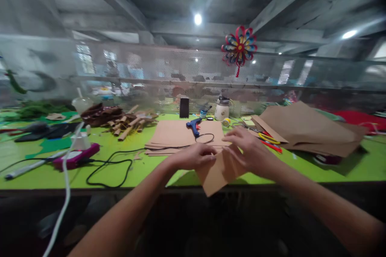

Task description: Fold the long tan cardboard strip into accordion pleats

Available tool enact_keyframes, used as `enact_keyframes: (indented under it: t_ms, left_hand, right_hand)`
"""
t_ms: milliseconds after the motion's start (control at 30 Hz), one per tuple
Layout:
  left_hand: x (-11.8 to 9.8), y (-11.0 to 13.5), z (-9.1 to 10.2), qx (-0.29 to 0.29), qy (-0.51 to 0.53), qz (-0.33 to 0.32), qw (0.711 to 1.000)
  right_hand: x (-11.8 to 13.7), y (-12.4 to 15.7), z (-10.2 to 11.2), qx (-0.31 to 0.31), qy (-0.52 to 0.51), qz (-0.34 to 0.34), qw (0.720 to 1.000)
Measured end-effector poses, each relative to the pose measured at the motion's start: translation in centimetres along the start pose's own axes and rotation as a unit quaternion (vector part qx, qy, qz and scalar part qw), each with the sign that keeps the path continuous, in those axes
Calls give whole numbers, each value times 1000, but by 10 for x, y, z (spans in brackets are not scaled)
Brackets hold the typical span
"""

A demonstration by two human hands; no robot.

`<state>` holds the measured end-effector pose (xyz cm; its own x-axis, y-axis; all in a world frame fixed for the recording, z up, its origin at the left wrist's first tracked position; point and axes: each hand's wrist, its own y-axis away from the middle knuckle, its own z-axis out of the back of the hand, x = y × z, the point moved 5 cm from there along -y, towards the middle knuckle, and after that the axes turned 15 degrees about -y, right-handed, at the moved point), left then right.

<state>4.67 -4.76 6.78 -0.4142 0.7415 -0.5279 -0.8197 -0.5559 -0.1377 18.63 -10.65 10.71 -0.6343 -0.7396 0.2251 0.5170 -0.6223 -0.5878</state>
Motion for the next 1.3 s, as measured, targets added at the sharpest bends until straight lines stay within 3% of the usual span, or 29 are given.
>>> enact_keyframes:
  t_ms: [67,133,200,500,733,1000,1300]
  left_hand:
    - [-6,3,3,61,-56,-30,996]
    - [-5,3,3,86,-89,-35,992]
    - [3,-1,-1,90,-112,-38,989]
    - [38,-19,-30,62,-175,-14,983]
    - [41,-17,-32,15,-227,-38,973]
    - [48,-8,-32,-9,-181,34,983]
    - [39,-2,-32,-31,-234,28,971]
  right_hand:
    - [-12,-7,0,110,-50,-20,993]
    - [-24,-6,-11,221,-117,-68,966]
    - [-32,-2,-25,263,-162,-96,946]
    - [-67,1,-71,253,-205,-91,941]
    - [-71,2,-82,249,-185,-54,949]
    - [-70,10,-87,238,-171,-68,954]
    - [-58,5,-95,214,-121,-67,967]
